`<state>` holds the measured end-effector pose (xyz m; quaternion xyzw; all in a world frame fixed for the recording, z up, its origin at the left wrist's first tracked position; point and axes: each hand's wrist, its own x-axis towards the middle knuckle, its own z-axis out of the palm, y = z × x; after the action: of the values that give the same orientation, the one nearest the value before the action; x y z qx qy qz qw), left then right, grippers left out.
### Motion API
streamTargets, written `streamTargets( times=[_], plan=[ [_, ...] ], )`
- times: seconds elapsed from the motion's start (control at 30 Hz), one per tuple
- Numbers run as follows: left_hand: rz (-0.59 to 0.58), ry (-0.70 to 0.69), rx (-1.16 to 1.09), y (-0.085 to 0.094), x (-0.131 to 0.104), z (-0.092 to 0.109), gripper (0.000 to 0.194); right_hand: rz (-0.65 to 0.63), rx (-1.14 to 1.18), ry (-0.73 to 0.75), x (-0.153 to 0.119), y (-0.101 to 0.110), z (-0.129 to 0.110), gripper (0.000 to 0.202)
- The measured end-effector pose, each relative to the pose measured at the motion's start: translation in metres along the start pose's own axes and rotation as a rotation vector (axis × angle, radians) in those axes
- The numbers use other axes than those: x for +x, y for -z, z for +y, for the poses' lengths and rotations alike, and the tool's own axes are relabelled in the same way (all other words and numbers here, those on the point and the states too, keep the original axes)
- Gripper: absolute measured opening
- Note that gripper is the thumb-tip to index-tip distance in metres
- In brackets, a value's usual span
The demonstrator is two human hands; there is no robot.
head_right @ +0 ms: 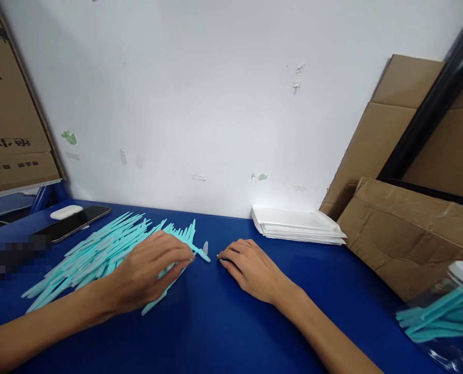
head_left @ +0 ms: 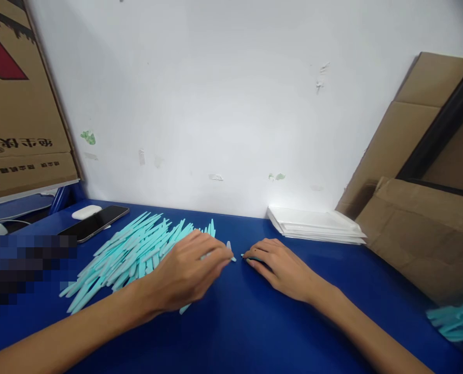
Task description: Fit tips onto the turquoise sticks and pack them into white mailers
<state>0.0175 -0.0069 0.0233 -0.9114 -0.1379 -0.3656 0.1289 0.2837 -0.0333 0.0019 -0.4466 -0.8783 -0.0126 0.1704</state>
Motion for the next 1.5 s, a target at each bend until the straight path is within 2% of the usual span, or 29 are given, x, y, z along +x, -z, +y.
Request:
streamTargets(
  times=[0.07, 0.1, 0.17, 0.2, 0.27, 0.37, 0.47, 0.53, 0.6, 0.73, 0.8, 0.9, 1.0, 1.1, 1.27, 1.4, 1.5],
  plan=[
    [0.275, 0.112, -0.138, 0.006, 0.004, 0.0, 0.02, -0.004, 0.002, -0.004, 0.0, 0.0, 0.0, 0.035],
    [0.376, 0.182, -0.172, 0.008, 0.006, -0.002, 0.019, -0.008, 0.002, -0.007, 0.0, 0.001, 0.0, 0.034],
    [0.465, 0.345, -0.189, 0.01, 0.01, -0.008, 0.013, -0.013, 0.002, -0.013, -0.001, 0.001, -0.001, 0.033],
    [0.445, 0.437, -0.188, 0.01, 0.012, -0.012, 0.011, -0.013, 0.005, -0.016, -0.001, 0.001, -0.001, 0.033],
    [0.315, 0.606, -0.193, 0.008, 0.011, -0.024, 0.018, -0.009, 0.01, -0.021, -0.001, 0.001, -0.001, 0.033],
    [-0.005, 0.749, -0.13, 0.003, 0.004, -0.043, 0.034, 0.001, 0.013, -0.031, -0.001, 0.0, -0.001, 0.034],
    [-0.243, 0.686, 0.163, -0.004, -0.005, -0.055, 0.034, 0.017, 0.017, -0.046, -0.001, -0.002, -0.001, 0.033],
    [-0.322, 0.61, 0.327, -0.008, -0.01, -0.056, 0.033, 0.018, 0.031, -0.061, -0.001, -0.003, -0.004, 0.036],
    [-0.357, 0.541, 0.366, -0.012, -0.013, -0.052, 0.034, -0.001, 0.067, -0.074, -0.002, -0.003, -0.008, 0.041],
    [-0.351, 0.442, 0.182, -0.016, -0.011, -0.038, 0.037, -0.085, 0.241, -0.102, -0.002, -0.002, -0.019, 0.045],
    [-0.358, 0.371, 0.09, -0.015, -0.01, -0.032, 0.036, -0.083, 0.307, -0.127, -0.002, -0.003, -0.022, 0.045],
    [-0.439, 0.268, -0.019, -0.014, -0.01, -0.023, 0.035, -0.019, 0.259, -0.145, -0.001, -0.008, -0.017, 0.046],
    [-0.509, 0.234, -0.083, -0.015, -0.013, -0.018, 0.036, -0.05, 0.189, -0.132, 0.0, -0.012, -0.009, 0.051],
    [-0.537, 0.232, -0.098, -0.014, -0.015, -0.015, 0.042, -0.093, 0.166, -0.103, 0.0, -0.013, -0.008, 0.052],
    [-0.534, 0.174, -0.133, -0.011, -0.015, -0.016, 0.047, -0.03, 0.17, -0.044, 0.001, -0.007, -0.015, 0.044],
    [-0.526, 0.112, -0.19, -0.013, -0.015, -0.015, 0.042, 0.056, -0.007, -0.051, 0.001, 0.001, -0.006, 0.035],
    [-0.499, 0.063, -0.166, -0.018, -0.014, -0.011, 0.036, -0.003, -0.234, -0.079, -0.002, 0.007, 0.007, 0.024]
  ],
)
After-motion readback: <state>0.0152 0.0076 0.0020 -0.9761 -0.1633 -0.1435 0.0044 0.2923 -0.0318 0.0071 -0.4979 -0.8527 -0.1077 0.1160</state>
